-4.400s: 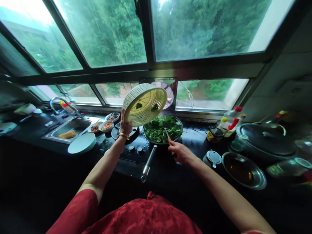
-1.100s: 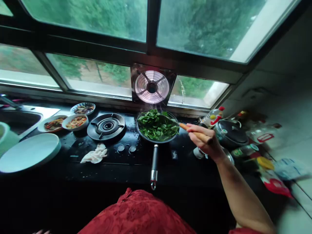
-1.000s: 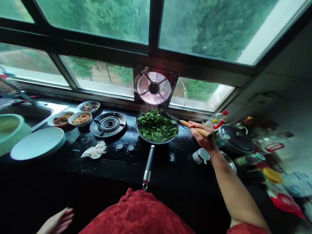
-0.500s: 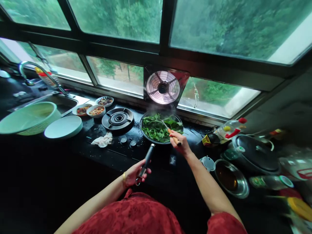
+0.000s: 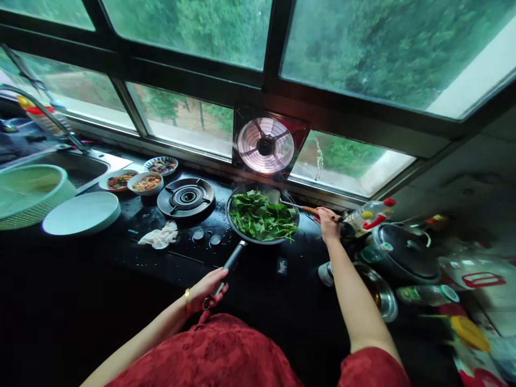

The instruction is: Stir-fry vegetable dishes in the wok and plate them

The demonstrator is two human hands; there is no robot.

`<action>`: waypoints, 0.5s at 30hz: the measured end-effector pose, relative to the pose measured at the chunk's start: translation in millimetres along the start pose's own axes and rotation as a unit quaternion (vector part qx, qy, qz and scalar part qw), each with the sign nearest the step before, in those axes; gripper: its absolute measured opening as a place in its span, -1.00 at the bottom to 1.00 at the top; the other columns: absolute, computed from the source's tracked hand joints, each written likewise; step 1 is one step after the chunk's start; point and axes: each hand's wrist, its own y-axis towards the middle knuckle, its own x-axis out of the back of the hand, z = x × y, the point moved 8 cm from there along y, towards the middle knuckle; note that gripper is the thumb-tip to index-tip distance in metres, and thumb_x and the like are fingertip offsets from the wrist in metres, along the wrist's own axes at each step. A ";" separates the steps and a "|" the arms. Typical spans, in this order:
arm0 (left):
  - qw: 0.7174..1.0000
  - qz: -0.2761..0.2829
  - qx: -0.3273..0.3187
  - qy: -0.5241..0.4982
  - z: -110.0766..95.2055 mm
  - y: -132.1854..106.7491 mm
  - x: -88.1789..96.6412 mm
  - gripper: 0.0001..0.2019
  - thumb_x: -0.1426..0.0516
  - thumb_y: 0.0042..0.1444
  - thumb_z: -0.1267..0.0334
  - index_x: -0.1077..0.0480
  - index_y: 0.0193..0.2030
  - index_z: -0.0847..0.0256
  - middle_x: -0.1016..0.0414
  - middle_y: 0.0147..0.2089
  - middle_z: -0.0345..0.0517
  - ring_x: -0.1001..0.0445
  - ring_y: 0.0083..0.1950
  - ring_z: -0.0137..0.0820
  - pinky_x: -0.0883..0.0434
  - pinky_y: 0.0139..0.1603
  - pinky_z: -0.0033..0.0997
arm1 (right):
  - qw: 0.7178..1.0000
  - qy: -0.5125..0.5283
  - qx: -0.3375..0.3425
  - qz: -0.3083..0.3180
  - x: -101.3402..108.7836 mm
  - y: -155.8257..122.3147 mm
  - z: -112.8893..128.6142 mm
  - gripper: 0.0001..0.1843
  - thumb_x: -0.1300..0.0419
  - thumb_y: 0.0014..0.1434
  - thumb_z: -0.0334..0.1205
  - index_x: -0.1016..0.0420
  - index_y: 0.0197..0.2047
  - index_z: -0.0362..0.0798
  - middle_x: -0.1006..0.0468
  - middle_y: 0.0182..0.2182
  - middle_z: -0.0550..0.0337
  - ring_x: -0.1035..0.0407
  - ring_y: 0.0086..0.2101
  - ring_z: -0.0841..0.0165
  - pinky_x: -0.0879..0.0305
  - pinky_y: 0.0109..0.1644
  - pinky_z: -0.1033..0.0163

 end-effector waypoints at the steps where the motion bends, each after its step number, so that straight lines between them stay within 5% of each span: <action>1: 1.000 0.002 -0.001 -0.002 0.1 0.6 -0.3 -0.40 -0.17 -0.03 -0.30 -0.16 -0.06 0.11 -0.33 -0.52 -0.35 -0.19 -0.71 -0.63 0.03 -0.73 -0.70 | 1.000 0.014 -0.009 -0.001 -9.0 3.6 -10.6 -0.61 -0.03 0.12 0.12 -0.38 -0.45 -0.03 -0.50 -0.56 0.16 -0.49 -0.50 0.29 -0.56 -0.36 0.12; 6: 1.000 0.010 0.010 -0.012 1.4 0.3 -2.3 -0.41 -0.17 -0.01 -0.28 -0.14 -0.04 0.10 -0.34 -0.53 -0.35 -0.21 -0.70 -0.62 0.01 -0.72 -0.70 | 0.996 0.073 -0.042 0.036 -29.5 -6.1 -9.4 -0.68 -0.15 0.04 0.06 -0.38 -0.48 -0.03 -0.56 -0.51 0.10 -0.55 -0.40 0.20 -0.57 -0.27 0.05; 10: 1.000 0.029 0.007 -0.006 0.6 1.1 -4.3 -0.40 -0.16 -0.01 -0.29 -0.11 -0.06 0.10 -0.33 -0.54 -0.37 -0.20 -0.72 -0.61 -0.02 -0.73 -0.69 | 0.984 0.010 0.009 0.176 -21.0 -49.9 47.4 -0.82 -0.29 0.03 -0.17 -0.59 -0.27 -0.02 -0.61 -0.06 0.01 -0.50 -0.02 0.12 -0.43 0.12 0.03; 12: 0.999 0.036 0.006 -0.004 1.5 2.6 -4.7 -0.39 -0.17 -0.03 -0.30 -0.11 -0.07 0.10 -0.33 -0.54 -0.37 -0.20 -0.73 -0.60 -0.03 -0.75 -0.68 | 0.958 -0.052 0.087 0.267 -17.9 -85.9 80.4 -0.78 -0.28 0.06 -0.27 -0.62 -0.17 0.03 -0.52 0.09 0.03 -0.45 0.05 0.12 -0.39 0.17 0.04; 15: 0.999 0.038 0.009 0.000 4.7 6.2 -3.2 -0.37 -0.18 -0.08 -0.33 -0.10 -0.10 0.09 -0.34 -0.53 -0.37 -0.21 -0.73 -0.59 -0.01 -0.77 -0.68 | 0.933 -0.109 0.178 0.293 -0.9 -136.8 116.5 -0.74 -0.25 0.09 -0.35 -0.62 -0.14 0.06 -0.45 0.15 0.04 -0.45 0.04 0.13 -0.46 0.09 0.11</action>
